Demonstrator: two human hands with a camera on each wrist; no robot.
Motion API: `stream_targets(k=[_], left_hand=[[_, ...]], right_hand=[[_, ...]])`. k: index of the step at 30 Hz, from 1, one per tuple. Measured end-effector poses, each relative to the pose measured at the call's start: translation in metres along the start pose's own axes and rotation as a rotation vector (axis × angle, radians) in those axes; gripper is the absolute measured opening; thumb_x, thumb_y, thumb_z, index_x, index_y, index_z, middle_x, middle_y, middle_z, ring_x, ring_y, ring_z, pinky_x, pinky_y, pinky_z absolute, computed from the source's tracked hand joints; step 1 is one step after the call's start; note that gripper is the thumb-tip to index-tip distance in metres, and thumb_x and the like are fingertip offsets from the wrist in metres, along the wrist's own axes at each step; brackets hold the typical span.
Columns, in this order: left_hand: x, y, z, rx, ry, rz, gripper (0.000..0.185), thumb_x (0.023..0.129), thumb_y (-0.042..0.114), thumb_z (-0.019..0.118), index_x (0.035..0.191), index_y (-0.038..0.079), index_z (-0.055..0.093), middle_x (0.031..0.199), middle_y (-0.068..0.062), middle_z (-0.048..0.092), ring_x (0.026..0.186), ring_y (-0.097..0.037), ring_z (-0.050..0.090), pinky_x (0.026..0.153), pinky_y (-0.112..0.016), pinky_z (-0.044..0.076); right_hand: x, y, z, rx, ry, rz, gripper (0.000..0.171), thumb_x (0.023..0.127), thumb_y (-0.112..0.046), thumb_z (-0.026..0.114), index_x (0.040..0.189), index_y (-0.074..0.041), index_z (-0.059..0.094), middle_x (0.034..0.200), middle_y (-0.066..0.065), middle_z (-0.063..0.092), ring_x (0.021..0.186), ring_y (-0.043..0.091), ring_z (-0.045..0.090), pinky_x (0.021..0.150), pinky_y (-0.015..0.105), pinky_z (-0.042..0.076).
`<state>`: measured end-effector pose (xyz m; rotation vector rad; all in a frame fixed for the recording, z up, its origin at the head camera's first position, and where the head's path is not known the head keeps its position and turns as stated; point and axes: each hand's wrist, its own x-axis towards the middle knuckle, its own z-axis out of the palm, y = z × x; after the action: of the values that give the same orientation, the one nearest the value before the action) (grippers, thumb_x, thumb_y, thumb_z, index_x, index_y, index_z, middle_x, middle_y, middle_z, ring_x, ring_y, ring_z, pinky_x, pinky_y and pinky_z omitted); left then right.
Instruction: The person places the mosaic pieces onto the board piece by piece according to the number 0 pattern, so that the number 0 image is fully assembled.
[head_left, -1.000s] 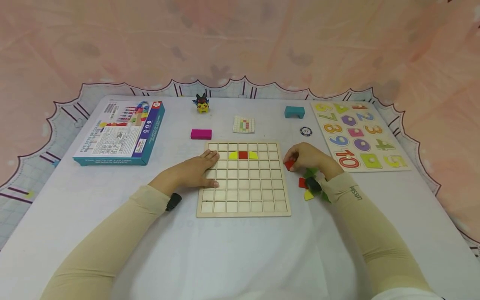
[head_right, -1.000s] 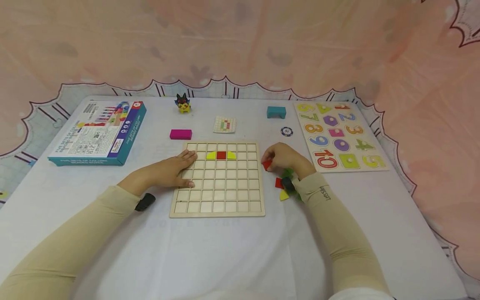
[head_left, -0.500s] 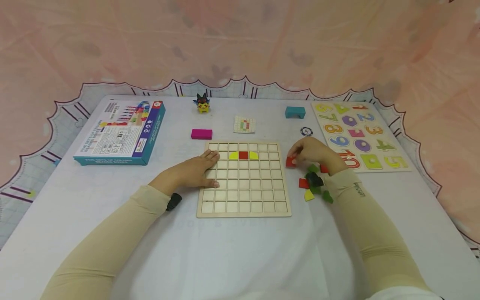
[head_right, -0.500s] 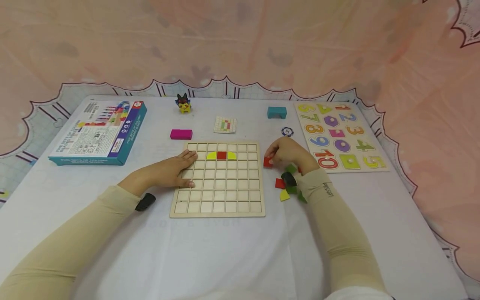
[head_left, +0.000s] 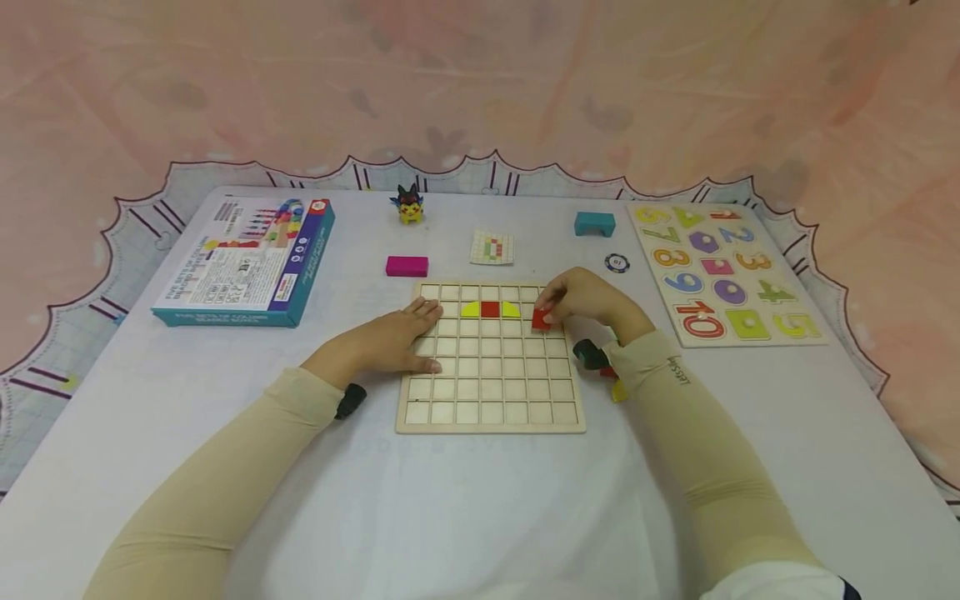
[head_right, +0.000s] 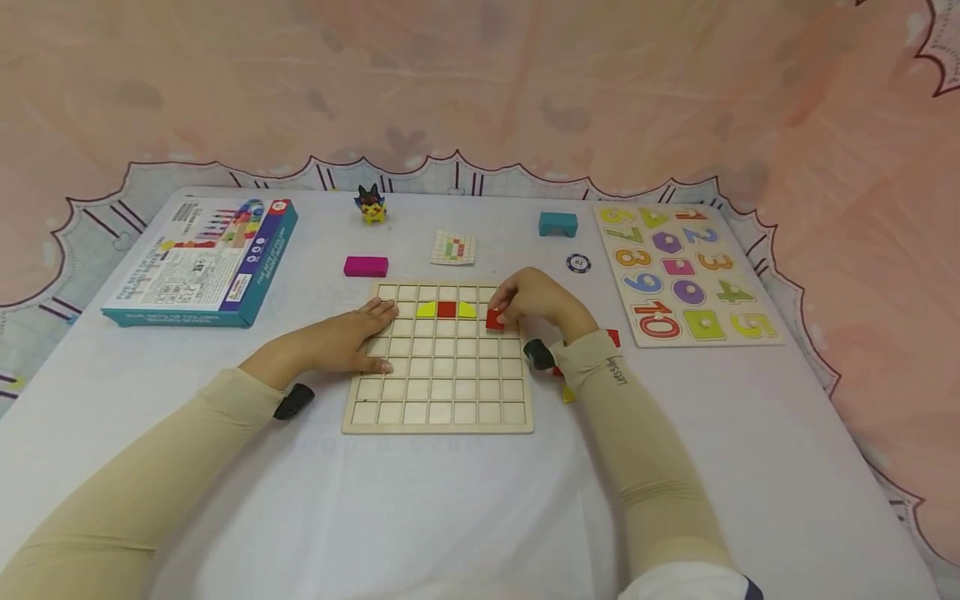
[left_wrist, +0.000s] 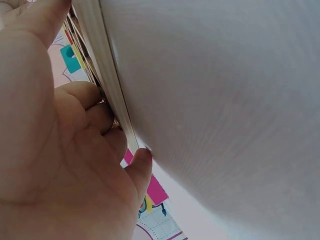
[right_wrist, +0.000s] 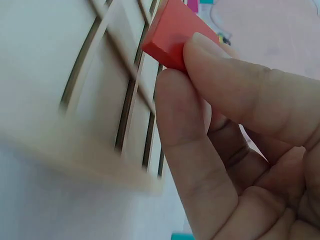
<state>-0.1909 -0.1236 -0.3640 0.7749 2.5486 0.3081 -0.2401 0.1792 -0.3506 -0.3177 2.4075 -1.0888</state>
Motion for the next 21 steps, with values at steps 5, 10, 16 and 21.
stream_targets(k=[5, 10, 16, 21], left_hand=[[-0.001, 0.0, 0.0, 0.006, 0.003, 0.009, 0.095, 0.083, 0.051, 0.06, 0.147, 0.002, 0.01, 0.154, -0.014, 0.006, 0.142, -0.031, 0.0, 0.115, -0.045, 0.01], [-0.001, 0.003, -0.001, -0.005, 0.006, 0.01, 0.094, 0.083, 0.05, 0.06, 0.147, 0.002, 0.01, 0.154, -0.014, 0.007, 0.142, -0.03, 0.001, 0.115, -0.045, 0.01], [-0.003, 0.004, -0.002, -0.003, 0.002, 0.006, 0.094, 0.083, 0.05, 0.06, 0.147, 0.002, 0.011, 0.154, -0.014, 0.008, 0.142, -0.031, 0.002, 0.115, -0.045, 0.01], [-0.004, 0.005, -0.003, -0.001, 0.005, 0.011, 0.094, 0.083, 0.05, 0.06, 0.147, 0.001, 0.011, 0.154, -0.015, 0.008, 0.142, -0.031, 0.002, 0.115, -0.045, 0.01]], right_hand=[[0.005, -0.011, 0.01, 0.01, -0.009, 0.0, 0.022, 0.073, 0.003, 0.071, 0.095, 0.002, 0.069, 0.081, 0.002, 0.064, 0.08, 0.015, 0.052, 0.07, 0.023, 0.044], [0.01, -0.017, 0.019, 0.0, -0.02, -0.002, 0.023, 0.073, 0.002, 0.071, 0.096, 0.002, 0.07, 0.083, 0.004, 0.065, 0.082, 0.015, 0.054, 0.073, 0.023, 0.045], [0.015, -0.02, 0.027, -0.027, -0.028, -0.013, 0.023, 0.074, 0.002, 0.071, 0.097, 0.002, 0.07, 0.084, 0.005, 0.065, 0.081, 0.016, 0.055, 0.075, 0.024, 0.045], [0.015, -0.023, 0.03, -0.05, -0.025, -0.006, 0.022, 0.074, 0.001, 0.071, 0.096, 0.001, 0.07, 0.084, 0.003, 0.066, 0.08, 0.014, 0.056, 0.077, 0.025, 0.045]])
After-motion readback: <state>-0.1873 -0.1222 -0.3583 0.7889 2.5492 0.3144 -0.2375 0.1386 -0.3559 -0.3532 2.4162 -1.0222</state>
